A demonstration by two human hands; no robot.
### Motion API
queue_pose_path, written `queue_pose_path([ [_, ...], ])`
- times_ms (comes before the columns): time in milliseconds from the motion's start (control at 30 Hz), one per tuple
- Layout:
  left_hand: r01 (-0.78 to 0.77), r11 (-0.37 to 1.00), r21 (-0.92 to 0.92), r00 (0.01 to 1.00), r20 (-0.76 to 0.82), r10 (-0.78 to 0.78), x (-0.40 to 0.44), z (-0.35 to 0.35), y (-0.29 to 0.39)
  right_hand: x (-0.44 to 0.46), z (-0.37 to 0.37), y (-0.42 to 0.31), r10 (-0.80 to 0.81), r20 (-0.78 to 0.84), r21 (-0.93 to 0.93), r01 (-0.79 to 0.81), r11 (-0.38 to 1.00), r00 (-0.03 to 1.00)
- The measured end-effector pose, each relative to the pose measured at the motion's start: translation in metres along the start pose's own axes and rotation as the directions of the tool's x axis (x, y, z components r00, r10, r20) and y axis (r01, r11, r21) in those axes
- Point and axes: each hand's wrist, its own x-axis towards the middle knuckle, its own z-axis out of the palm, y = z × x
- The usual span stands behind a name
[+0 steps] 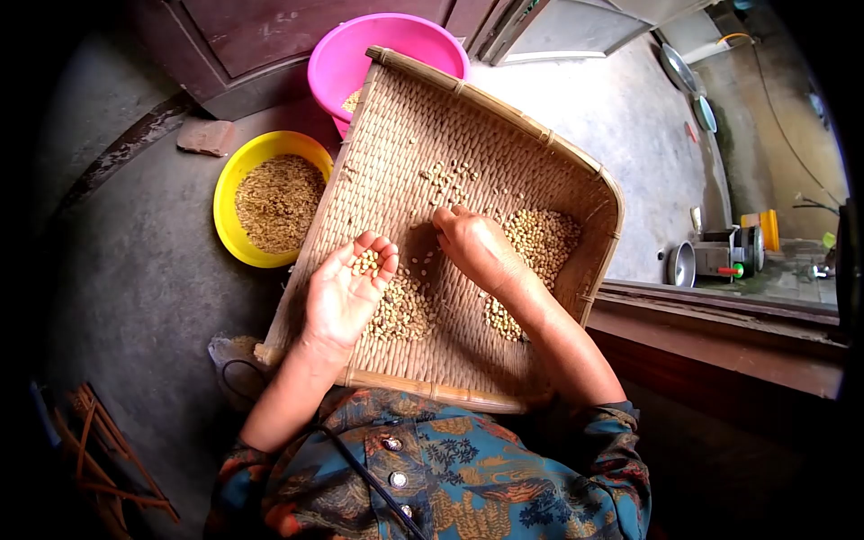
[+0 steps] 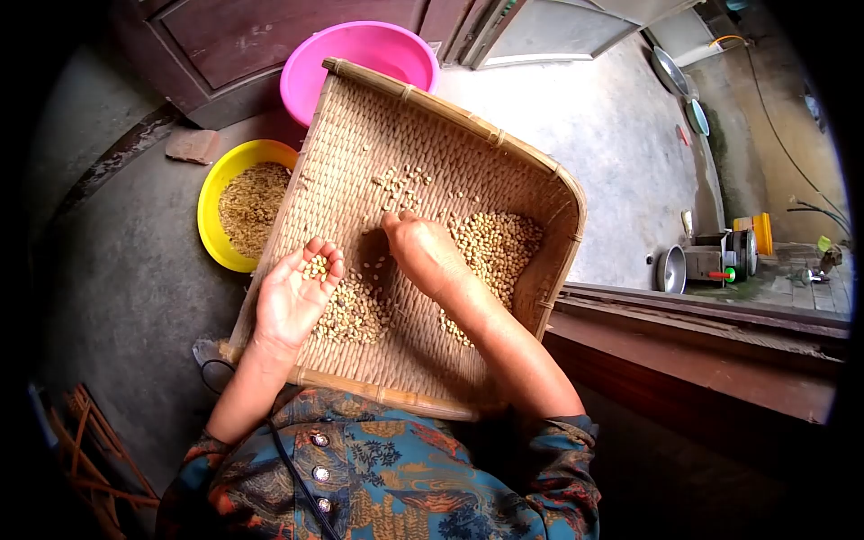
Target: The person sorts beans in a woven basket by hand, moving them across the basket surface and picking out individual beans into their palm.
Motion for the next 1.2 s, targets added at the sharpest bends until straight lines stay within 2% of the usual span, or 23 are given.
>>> queue_pose_path([
  [67, -0.008, 1.0, 0.006, 1.0, -0.013, 0.008, 0.0, 0.0, 0.0, 0.0, 0.002, 0.002, -0.015, 0.012, -0.016, 0.015, 1.0, 1.0],
  [167, -0.01, 1.0, 0.018, 1.0, -0.025, 0.01, -0.001, 0.0, -0.001, 0.007, -0.006, -0.001, 0.075, 0.103, -0.097, -0.065, 0.993, 0.992],
  [200, -0.009, 1.0, 0.025, 1.0, -0.021, 0.009, -0.001, 0.0, -0.001, 0.009, -0.005, -0.001, 0.055, 0.02, -0.059, -0.054, 0.997, 0.998],
  [300, -0.001, 0.999, 0.036, 1.0, -0.027, 0.002, -0.002, -0.001, -0.001, 0.018, -0.007, -0.005, 0.177, 0.121, -0.101, -0.165, 0.981, 0.977],
  [433, -0.005, 0.998, 0.059, 1.0, -0.009, 0.006, -0.002, -0.002, -0.001, 0.02, -0.017, -0.006, 0.218, 0.144, -0.183, -0.19, 0.965, 0.965],
  [467, -0.005, 0.998, 0.06, 1.0, -0.009, 0.005, -0.002, -0.002, -0.001, 0.021, -0.013, -0.003, 0.208, 0.115, -0.172, -0.187, 0.967, 0.971],
  [567, -0.005, 0.996, 0.087, 1.0, -0.025, 0.007, -0.003, -0.002, -0.002, 0.024, -0.016, 0.0, 0.22, 0.17, -0.106, -0.204, 0.973, 0.961],
  [600, -0.007, 0.994, 0.111, 0.999, -0.042, 0.011, -0.003, -0.001, -0.002, 0.021, -0.016, 0.003, 0.168, 0.093, -0.072, -0.162, 0.984, 0.981],
  [633, -0.009, 0.991, 0.134, 0.998, -0.058, 0.017, -0.003, 0.0, -0.003, 0.021, -0.025, -0.005, 0.195, 0.178, 0.144, -0.222, 0.964, 0.964],
  [700, -0.01, 0.992, 0.129, 0.998, -0.063, 0.019, -0.004, 0.005, -0.006, 0.016, -0.051, -0.026, 0.18, 0.363, 0.522, -0.359, 0.774, 0.914],
  [733, -0.006, 0.992, 0.13, 0.998, -0.068, 0.015, -0.005, 0.006, -0.006, 0.015, -0.064, -0.037, 0.115, 0.363, 0.48, -0.291, 0.828, 0.925],
  [833, 0.017, 0.996, 0.086, 0.999, -0.044, -0.013, -0.008, 0.01, -0.004, 0.004, -0.044, -0.024, 0.085, 0.091, 0.33, -0.111, 0.937, 0.992],
  [867, 0.026, 0.998, 0.062, 0.999, -0.044, -0.024, -0.007, 0.006, -0.002, -0.001, -0.033, -0.019, 0.005, -0.059, 0.218, 0.009, 0.976, 0.998],
  [900, 0.034, 0.999, 0.04, 0.999, -0.034, -0.033, -0.007, 0.003, -0.001, -0.002, -0.029, -0.02, 0.005, 0.023, 0.088, -0.007, 0.996, 1.0],
  [967, 0.051, 0.999, -0.001, 0.999, -0.014, -0.051, -0.006, 0.0, 0.001, -0.007, -0.022, -0.028, -0.044, 0.174, -0.115, 0.065, 0.991, 0.984],
  [1033, 0.021, 0.999, 0.027, 1.0, -0.015, -0.021, -0.006, -0.002, 0.001, -0.012, -0.003, -0.027, -0.153, 0.069, -0.109, 0.159, 0.981, 0.986],
  [1100, 0.001, 0.999, 0.041, 1.0, -0.02, 0.0, -0.004, -0.008, 0.003, -0.013, 0.001, -0.025, -0.167, 0.101, -0.208, 0.186, 0.96, 0.981],
  [1200, -0.03, 0.996, 0.089, 0.999, -0.016, 0.032, -0.006, -0.006, 0.004, -0.005, -0.01, -0.03, 0.044, 0.199, -0.211, -0.001, 0.978, 0.979],
])
